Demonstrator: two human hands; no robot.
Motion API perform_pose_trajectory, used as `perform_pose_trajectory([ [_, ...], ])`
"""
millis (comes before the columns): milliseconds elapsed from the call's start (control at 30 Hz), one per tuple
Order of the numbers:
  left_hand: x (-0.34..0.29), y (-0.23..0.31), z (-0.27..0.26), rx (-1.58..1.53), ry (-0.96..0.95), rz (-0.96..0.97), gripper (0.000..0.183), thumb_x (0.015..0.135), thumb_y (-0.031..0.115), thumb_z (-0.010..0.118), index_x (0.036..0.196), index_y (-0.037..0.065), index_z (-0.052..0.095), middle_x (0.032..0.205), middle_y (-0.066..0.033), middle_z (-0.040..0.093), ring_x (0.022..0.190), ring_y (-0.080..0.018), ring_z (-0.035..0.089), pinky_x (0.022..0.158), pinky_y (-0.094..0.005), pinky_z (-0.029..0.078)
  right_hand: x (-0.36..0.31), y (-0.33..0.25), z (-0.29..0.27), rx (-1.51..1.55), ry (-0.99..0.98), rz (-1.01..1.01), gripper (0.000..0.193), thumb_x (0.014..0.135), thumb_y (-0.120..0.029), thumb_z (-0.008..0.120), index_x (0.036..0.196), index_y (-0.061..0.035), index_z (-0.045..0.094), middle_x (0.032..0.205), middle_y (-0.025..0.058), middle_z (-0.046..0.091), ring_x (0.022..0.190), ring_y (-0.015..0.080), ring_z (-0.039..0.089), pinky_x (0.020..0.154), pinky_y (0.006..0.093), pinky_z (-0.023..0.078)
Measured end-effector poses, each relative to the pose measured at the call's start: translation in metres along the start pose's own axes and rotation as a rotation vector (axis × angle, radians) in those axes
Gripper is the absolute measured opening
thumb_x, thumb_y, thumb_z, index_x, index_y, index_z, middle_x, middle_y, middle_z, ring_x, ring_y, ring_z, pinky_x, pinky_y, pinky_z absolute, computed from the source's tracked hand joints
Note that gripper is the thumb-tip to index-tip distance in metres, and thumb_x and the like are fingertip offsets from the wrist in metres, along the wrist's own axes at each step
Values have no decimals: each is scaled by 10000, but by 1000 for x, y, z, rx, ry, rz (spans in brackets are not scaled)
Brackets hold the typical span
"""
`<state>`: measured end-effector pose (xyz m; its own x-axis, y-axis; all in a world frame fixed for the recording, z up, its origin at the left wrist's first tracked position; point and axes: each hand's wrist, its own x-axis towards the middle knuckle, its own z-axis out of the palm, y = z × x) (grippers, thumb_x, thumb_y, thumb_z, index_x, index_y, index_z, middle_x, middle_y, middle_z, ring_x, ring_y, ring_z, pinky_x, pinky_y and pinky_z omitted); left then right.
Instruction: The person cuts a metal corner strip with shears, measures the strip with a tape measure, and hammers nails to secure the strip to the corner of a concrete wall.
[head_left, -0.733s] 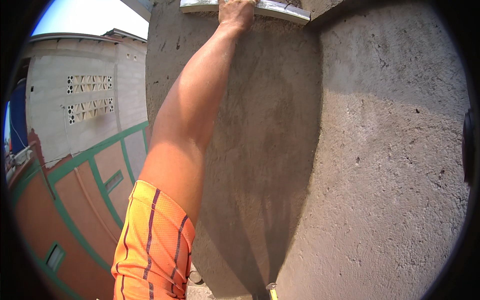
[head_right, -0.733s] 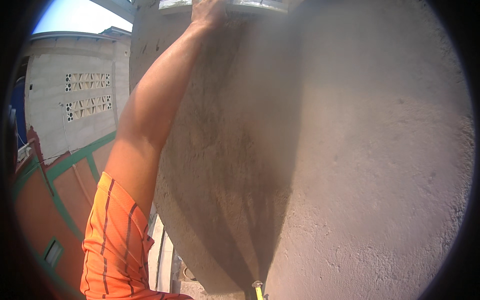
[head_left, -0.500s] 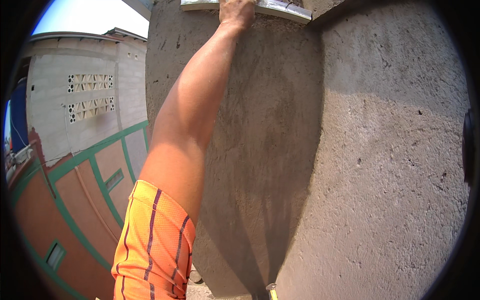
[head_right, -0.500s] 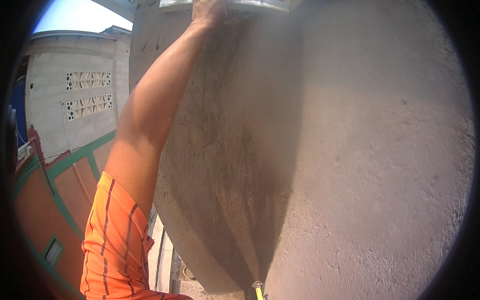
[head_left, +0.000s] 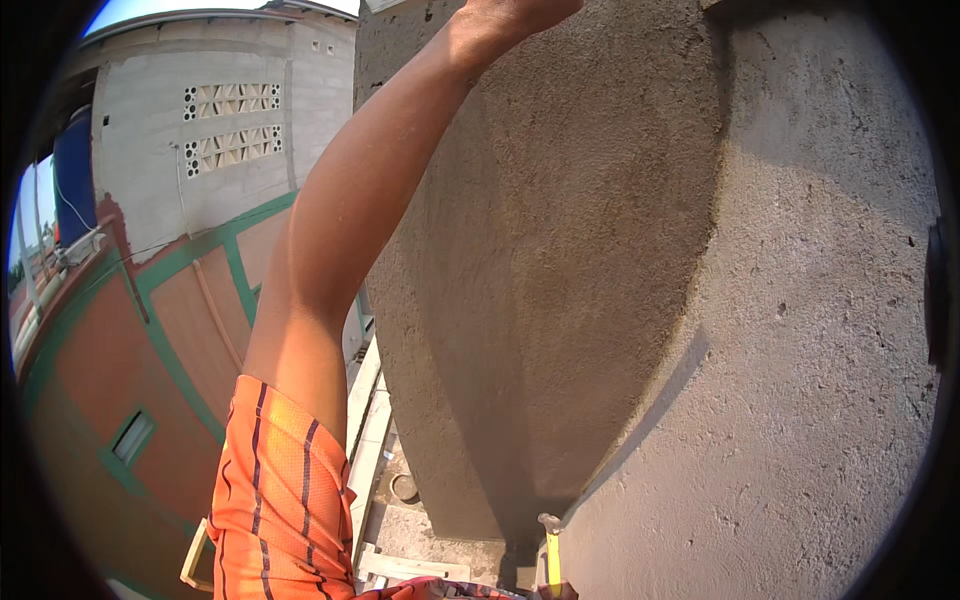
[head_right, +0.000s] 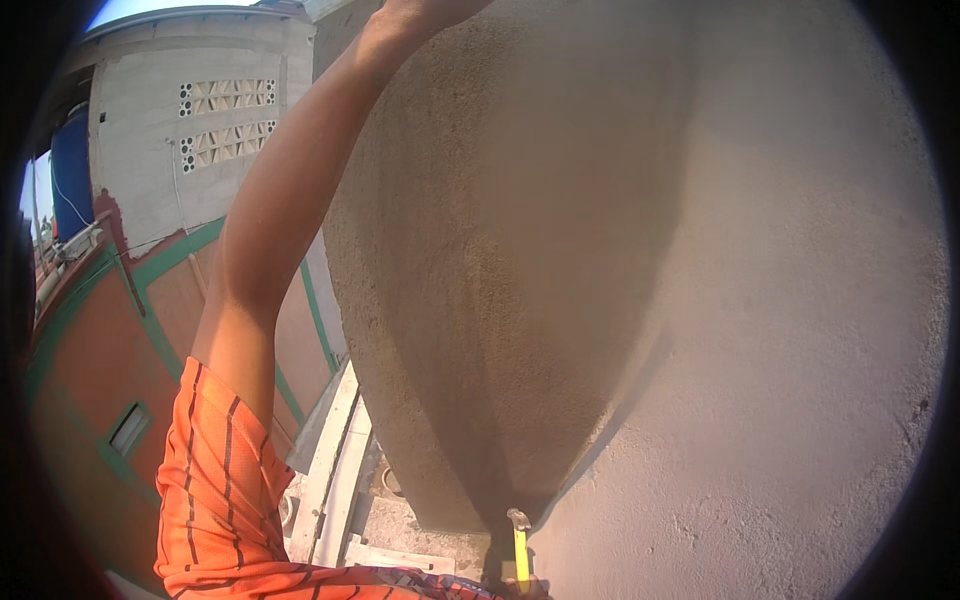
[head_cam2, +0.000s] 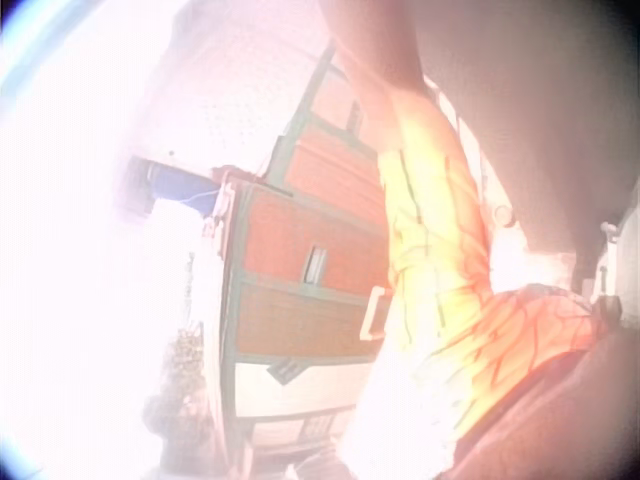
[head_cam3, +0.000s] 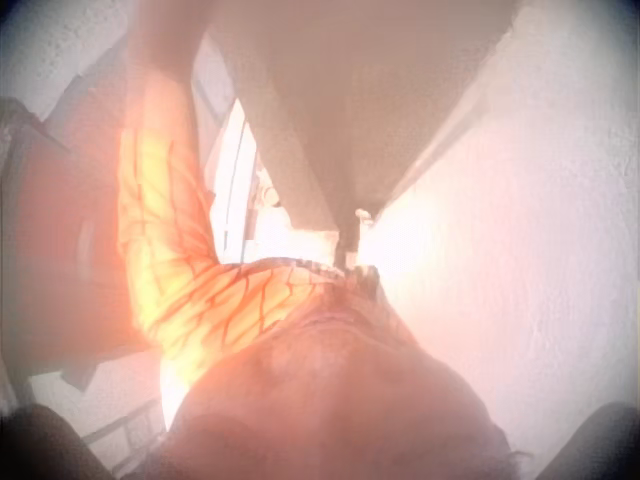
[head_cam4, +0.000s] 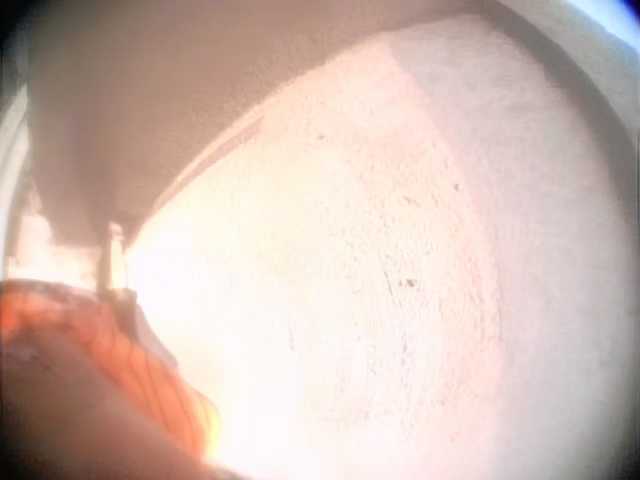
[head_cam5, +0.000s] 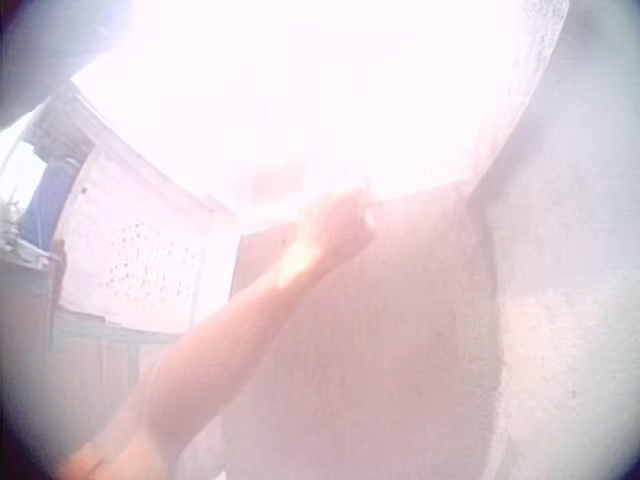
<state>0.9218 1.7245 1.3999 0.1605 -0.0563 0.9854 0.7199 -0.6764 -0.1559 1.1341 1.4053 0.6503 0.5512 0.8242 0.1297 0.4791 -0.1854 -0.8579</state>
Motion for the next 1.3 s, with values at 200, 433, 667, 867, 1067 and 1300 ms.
perform_pose_trajectory([
  [200, -245, 8, -88, -628, -131, -408, 470, 829, 162, 541, 1259, -10, 460, 1066, -206, 601, 915, -248, 635, 800, -399, 505, 93, -51, 39, 111, -293, -60, 220, 814, -179, 666, 767, -22, 519, 650, 39, 500, 582, 158, 467, 547, 337, 403],
  [433, -561, 33, -274, -1491, 591, -1561, 584, 888, 472, 514, 1235, 5, 459, 889, -95, 564, 700, -170, 601, 591, -295, 527, 90, -57, 107, 74, -630, -87, 213, 873, -192, 623, 800, -33, 503, 630, 0, 451, 521, 106, 418, 476, 289, 361],
  [667, -720, 160, -453, -962, 1130, -1797, 582, 874, 524, 537, 1229, 67, 474, 871, -68, 546, 702, -167, 588, 612, -320, 530, -40, -55, 162, -3, -1232, -127, 249, 895, -240, 605, 793, -42, 496, 578, -29, 422, 454, 62, 393, 407, 257, 305],
  [867, -752, 247, -554, -528, 1345, -1701, 424, 872, 462, 576, 1083, 107, 480, 886, -59, 541, 819, -167, 580, 702, -357, 514, -108, -36, 193, -527, -1534, -394, 285, 894, -272, 602, 828, -5, 526, 584, -10, 461, 480, 109, 432, 446, 304, 351],
  [1067, -755, 296, -650, -214, 1670, -1443, 409, 889, 401, 563, 1140, 89, 475, 905, -47, 534, 884, -176, 568, 799, -354, 488, -140, 14, 258, -807, -1619, -782, 269, 879, -255, 608, 834, -1, 533, 577, 13, 484, 466, 144, 466, 450, 326, 389],
  [1300, -745, 374, -752, 166, 1881, -1222, 452, 892, 404, 550, 1197, 78, 480, 1011, -67, 565, 980, -218, 573, 897, -388, 453, -211, -23, 402, -1177, -1859, -729, 233, 859, -231, 621, 826, -20, 528, 570, 24, 490, 450, 156, 485, 432, 325, 407],
])
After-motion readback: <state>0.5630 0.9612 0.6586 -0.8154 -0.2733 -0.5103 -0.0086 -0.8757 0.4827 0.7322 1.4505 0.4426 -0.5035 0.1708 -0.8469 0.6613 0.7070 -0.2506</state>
